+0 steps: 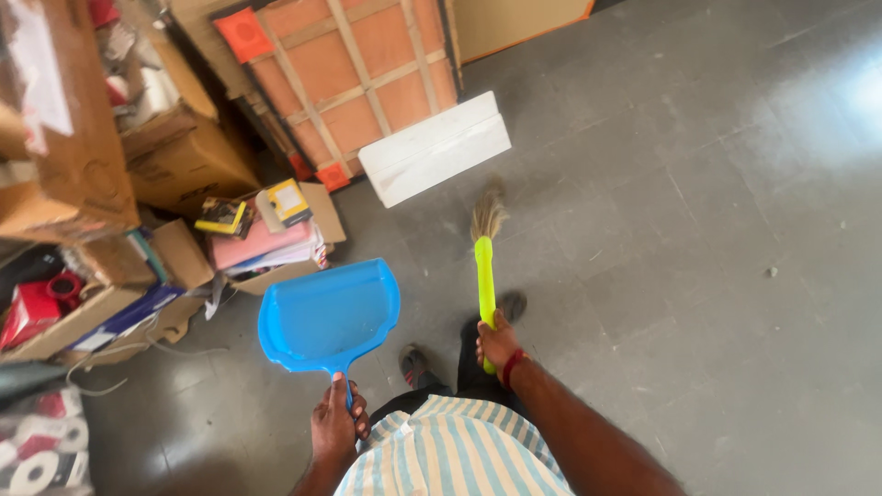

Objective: The person sweeps a tiled floor using a broom and dustpan, moving debris into the dustpan. The person navigates around stacked boxes and other items while sweeping different areas of the room.

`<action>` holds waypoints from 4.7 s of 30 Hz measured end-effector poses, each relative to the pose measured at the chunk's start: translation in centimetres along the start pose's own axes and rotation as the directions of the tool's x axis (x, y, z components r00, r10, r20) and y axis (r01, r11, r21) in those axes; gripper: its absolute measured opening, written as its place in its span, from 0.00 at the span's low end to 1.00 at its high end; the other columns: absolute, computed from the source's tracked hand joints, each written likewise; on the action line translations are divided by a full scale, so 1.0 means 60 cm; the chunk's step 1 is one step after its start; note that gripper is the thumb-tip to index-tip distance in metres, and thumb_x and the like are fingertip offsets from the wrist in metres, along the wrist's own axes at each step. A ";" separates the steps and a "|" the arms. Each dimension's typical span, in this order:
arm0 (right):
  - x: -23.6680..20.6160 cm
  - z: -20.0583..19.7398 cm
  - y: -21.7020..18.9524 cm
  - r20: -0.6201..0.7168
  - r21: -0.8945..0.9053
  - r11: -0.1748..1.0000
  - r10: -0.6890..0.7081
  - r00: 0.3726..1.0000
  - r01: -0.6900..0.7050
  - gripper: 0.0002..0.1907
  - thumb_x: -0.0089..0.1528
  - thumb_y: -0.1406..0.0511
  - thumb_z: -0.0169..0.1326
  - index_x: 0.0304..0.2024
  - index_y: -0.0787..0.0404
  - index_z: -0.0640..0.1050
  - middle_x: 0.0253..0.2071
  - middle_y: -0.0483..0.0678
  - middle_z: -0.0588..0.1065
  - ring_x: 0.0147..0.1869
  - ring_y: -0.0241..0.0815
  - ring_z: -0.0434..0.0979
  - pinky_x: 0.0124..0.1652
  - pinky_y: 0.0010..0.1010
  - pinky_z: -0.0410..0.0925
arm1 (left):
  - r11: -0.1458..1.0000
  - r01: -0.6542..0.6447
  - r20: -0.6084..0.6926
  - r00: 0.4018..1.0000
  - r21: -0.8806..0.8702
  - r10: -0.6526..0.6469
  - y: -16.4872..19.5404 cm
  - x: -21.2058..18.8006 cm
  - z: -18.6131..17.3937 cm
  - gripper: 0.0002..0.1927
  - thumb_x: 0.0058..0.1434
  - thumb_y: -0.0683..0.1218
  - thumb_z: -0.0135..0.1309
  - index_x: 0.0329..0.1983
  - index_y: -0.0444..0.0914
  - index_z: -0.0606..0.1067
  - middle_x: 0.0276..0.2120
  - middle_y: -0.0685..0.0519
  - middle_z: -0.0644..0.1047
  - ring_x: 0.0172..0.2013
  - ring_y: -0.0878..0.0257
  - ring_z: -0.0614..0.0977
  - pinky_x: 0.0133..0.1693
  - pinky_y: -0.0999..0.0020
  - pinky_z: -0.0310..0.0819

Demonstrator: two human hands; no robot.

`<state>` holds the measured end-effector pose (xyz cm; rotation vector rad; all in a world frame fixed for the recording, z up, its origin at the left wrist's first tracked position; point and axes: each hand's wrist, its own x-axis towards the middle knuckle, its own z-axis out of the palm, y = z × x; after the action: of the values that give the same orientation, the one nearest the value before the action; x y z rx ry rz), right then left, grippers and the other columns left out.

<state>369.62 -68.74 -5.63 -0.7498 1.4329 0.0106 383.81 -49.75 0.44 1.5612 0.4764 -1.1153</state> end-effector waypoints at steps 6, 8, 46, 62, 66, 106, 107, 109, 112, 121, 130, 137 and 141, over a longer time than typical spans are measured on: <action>0.017 -0.049 -0.097 -0.005 -0.123 0.992 0.019 1.000 -0.019 0.35 0.69 0.62 0.49 0.77 0.44 0.53 0.30 0.43 0.69 0.30 0.35 0.66 0.31 0.29 0.68 | 1.000 0.010 0.041 0.999 0.030 -0.012 0.064 0.056 0.126 0.23 0.70 0.61 0.42 0.37 0.37 0.67 0.18 0.54 0.61 0.15 0.64 0.62 0.19 0.66 0.56; 0.052 -0.083 -0.134 0.011 -0.078 0.996 0.043 0.999 -0.042 0.35 0.68 0.63 0.50 0.76 0.46 0.56 0.30 0.44 0.70 0.30 0.35 0.66 0.30 0.28 0.67 | 0.998 -0.005 0.064 0.998 0.056 0.002 0.083 0.072 0.182 0.22 0.71 0.60 0.43 0.36 0.37 0.67 0.18 0.54 0.61 0.15 0.65 0.61 0.19 0.66 0.55; 0.402 -0.391 -0.947 0.057 0.033 0.998 0.044 0.997 -0.045 0.36 0.65 0.66 0.55 0.74 0.41 0.62 0.28 0.47 0.69 0.25 0.38 0.65 0.24 0.31 0.64 | 0.954 -0.042 0.272 0.961 0.296 -0.042 0.466 0.342 0.972 0.24 0.69 0.62 0.45 0.36 0.35 0.68 0.16 0.54 0.62 0.12 0.66 0.62 0.16 0.68 0.55; 0.454 -0.443 -1.105 -0.213 0.188 0.982 0.009 0.977 0.032 0.25 0.74 0.53 0.43 0.72 0.49 0.70 0.28 0.41 0.68 0.25 0.33 0.65 0.24 0.26 0.67 | 0.900 0.002 0.299 0.943 0.436 -0.147 0.625 0.444 1.194 0.23 0.71 0.60 0.44 0.35 0.36 0.67 0.16 0.54 0.62 0.13 0.66 0.62 0.17 0.68 0.55; 0.476 -0.483 -1.147 -0.118 0.246 0.969 0.033 0.993 -0.003 0.32 0.68 0.63 0.52 0.74 0.44 0.59 0.29 0.45 0.69 0.25 0.36 0.66 0.25 0.30 0.66 | 0.889 -0.002 0.366 0.912 0.458 -0.186 0.621 0.443 1.248 0.22 0.70 0.59 0.43 0.34 0.36 0.67 0.16 0.55 0.62 0.12 0.65 0.61 0.16 0.68 0.54; 0.529 -1.111 -1.123 -0.130 0.733 0.660 0.372 0.919 -0.163 0.31 0.70 0.61 0.48 0.76 0.35 0.60 0.27 0.44 0.71 0.23 0.34 0.64 0.23 0.27 0.63 | 0.600 -0.198 0.482 0.799 0.775 -0.360 0.475 0.456 1.970 0.22 0.70 0.62 0.42 0.36 0.38 0.67 0.17 0.55 0.63 0.13 0.66 0.62 0.16 0.69 0.55; 0.521 -1.103 -1.117 -0.093 0.786 0.591 0.407 0.908 -0.184 0.32 0.70 0.61 0.49 0.76 0.37 0.60 0.28 0.45 0.72 0.23 0.34 0.65 0.23 0.27 0.64 | 0.561 -0.198 0.466 0.797 0.804 -0.385 0.473 0.451 1.992 0.22 0.70 0.62 0.42 0.36 0.38 0.67 0.17 0.55 0.63 0.13 0.66 0.62 0.17 0.69 0.55; 0.512 -1.088 -1.104 -0.008 0.871 0.438 0.464 0.886 -0.221 0.33 0.71 0.63 0.52 0.77 0.42 0.59 0.30 0.46 0.74 0.25 0.33 0.67 0.24 0.26 0.67 | 0.529 -0.235 0.491 0.764 0.816 -0.418 0.465 0.444 2.029 0.22 0.70 0.61 0.42 0.36 0.38 0.67 0.17 0.55 0.63 0.13 0.66 0.62 0.16 0.69 0.55; 0.516 -1.076 -1.095 -0.041 0.965 0.230 0.611 0.791 -0.128 0.31 0.71 0.64 0.49 0.76 0.43 0.59 0.29 0.49 0.71 0.26 0.37 0.64 0.25 0.31 0.63 | 0.462 -0.253 0.488 0.709 0.850 -0.509 0.456 0.447 2.077 0.22 0.70 0.61 0.42 0.35 0.38 0.67 0.16 0.55 0.63 0.12 0.66 0.61 0.15 0.68 0.54; 0.520 -1.140 -1.180 -0.802 0.507 0.850 0.403 0.441 0.145 0.33 0.62 0.62 0.60 0.69 0.54 0.68 0.38 0.54 0.79 0.31 0.42 0.78 0.33 0.36 0.72 | 0.231 -0.411 0.447 0.574 0.882 -0.686 0.497 0.449 2.237 0.22 0.69 0.62 0.45 0.35 0.38 0.67 0.16 0.56 0.62 0.12 0.66 0.62 0.15 0.69 0.54; 0.600 -0.886 -1.208 -0.345 0.928 0.178 0.740 0.577 0.326 0.35 0.60 0.68 0.59 0.70 0.51 0.67 0.34 0.55 0.74 0.31 0.45 0.74 0.28 0.41 0.70 | -0.021 -0.542 0.332 0.545 0.840 -0.770 0.507 0.487 2.361 0.20 0.69 0.60 0.45 0.35 0.39 0.68 0.18 0.57 0.64 0.14 0.67 0.63 0.18 0.69 0.56; 0.628 -0.770 -1.196 -0.173 0.963 0.241 0.895 0.412 -0.118 0.21 0.62 0.65 0.57 0.58 0.58 0.73 0.31 0.55 0.80 0.32 0.48 0.83 0.35 0.37 0.75 | -0.124 -0.648 0.297 0.500 0.752 -0.814 0.508 0.502 2.428 0.21 0.71 0.61 0.43 0.35 0.41 0.68 0.19 0.58 0.64 0.17 0.68 0.65 0.21 0.70 0.61; 0.635 -0.800 -1.242 -0.168 0.943 0.275 0.881 0.442 -0.189 0.14 0.64 0.62 0.54 0.51 0.60 0.76 0.31 0.54 0.80 0.32 0.48 0.83 0.35 0.39 0.75 | -0.183 -0.678 0.259 0.496 0.712 -0.829 0.516 0.479 2.452 0.19 0.70 0.61 0.44 0.35 0.42 0.68 0.19 0.58 0.65 0.16 0.67 0.65 0.20 0.70 0.59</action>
<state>366.62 -165.18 -3.21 0.8238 2.1107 -0.4038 362.86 -201.38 0.05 1.6108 -1.7995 -2.6625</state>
